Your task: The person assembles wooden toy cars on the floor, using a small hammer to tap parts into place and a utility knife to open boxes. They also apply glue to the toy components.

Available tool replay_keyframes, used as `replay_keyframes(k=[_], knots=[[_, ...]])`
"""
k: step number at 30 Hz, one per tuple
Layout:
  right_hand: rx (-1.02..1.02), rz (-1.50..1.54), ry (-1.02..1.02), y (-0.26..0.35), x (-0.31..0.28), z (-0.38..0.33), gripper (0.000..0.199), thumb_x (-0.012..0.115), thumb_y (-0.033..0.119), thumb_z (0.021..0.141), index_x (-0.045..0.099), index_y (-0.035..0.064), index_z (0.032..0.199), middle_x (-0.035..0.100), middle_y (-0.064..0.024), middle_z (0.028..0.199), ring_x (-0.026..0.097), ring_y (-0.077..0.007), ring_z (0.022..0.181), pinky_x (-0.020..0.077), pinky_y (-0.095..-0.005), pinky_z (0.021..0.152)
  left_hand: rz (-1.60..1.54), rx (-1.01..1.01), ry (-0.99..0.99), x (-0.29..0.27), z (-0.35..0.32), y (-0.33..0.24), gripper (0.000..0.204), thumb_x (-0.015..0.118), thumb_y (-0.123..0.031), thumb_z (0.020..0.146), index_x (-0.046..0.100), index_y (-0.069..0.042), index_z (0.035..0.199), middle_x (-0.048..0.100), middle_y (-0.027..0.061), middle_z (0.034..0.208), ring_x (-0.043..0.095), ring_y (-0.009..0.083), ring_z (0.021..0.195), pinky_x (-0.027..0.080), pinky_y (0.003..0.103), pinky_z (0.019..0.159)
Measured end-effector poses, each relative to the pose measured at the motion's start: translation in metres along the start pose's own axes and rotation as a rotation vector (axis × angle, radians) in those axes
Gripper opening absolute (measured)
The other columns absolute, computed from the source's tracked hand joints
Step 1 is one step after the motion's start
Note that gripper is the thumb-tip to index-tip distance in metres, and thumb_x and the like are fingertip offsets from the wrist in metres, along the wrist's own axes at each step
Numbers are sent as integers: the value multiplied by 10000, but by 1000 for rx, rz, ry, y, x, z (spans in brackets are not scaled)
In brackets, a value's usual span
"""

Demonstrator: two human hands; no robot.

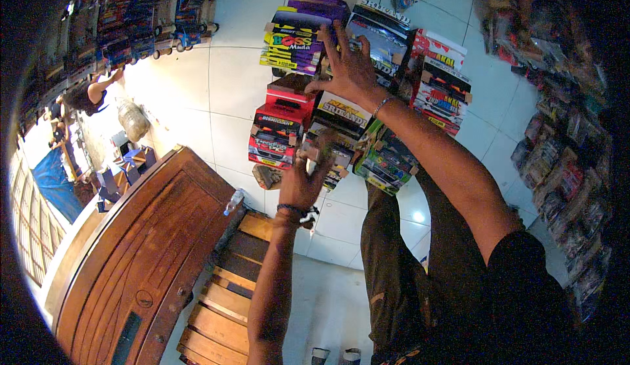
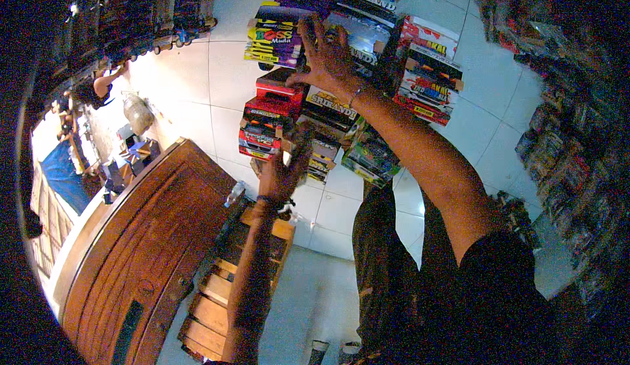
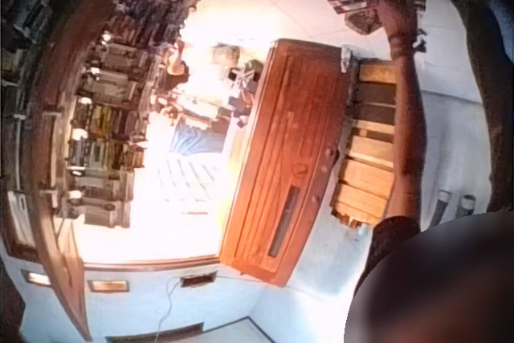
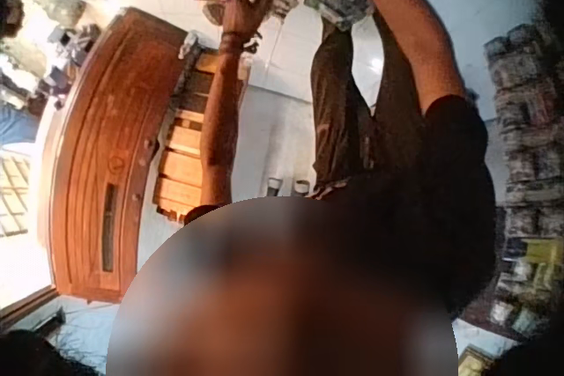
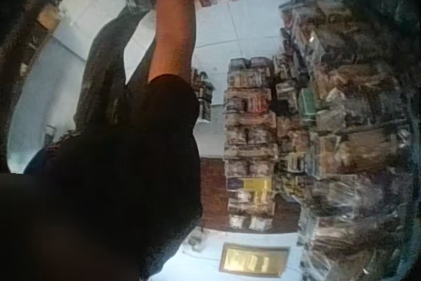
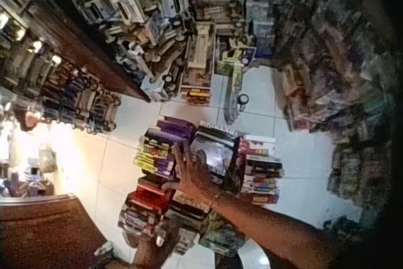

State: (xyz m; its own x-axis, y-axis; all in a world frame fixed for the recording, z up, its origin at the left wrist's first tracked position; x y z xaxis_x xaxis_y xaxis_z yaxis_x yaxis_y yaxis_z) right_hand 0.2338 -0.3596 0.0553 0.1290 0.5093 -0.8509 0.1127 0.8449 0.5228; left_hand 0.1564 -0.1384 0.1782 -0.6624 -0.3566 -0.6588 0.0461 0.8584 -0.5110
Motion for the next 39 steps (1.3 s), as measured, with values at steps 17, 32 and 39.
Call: replay_keyframes(k=[17,32,39], knots=[[39,-2,39,-11,3,4,1206,681,818,683,370,-3,1510,302,-286,1588,405,-387,1430,270,-616,1139,679,235,204,-110,214,-49,685,658,-696,845,723,-47,1052,734,229,862,726,406,852,584,498,785],[61,72,35,-12,1,2,1144,756,731,680,408,14,1500,300,-300,1577,550,-407,1286,259,-597,1155,842,264,387,-114,245,-62,687,649,-718,840,747,-67,1036,741,211,862,732,382,838,584,503,776],[59,60,12,-12,3,1,1125,750,726,696,413,17,1501,278,-294,1592,633,-399,1173,259,-596,1153,793,192,422,-109,256,-53,716,666,-740,812,757,-64,1029,739,226,877,729,395,852,582,488,809]])
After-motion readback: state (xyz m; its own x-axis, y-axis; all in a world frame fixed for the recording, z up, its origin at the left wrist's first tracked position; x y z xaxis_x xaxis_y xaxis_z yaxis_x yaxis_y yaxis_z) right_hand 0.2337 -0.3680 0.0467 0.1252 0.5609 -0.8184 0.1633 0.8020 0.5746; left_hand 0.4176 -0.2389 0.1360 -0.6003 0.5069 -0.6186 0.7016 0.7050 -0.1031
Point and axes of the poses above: each hand's wrist, its own z-axis towards the middle knuckle, its own x-axis out of the palm, y = z × x, the point moved 2 cm from there along z, towards the middle knuckle
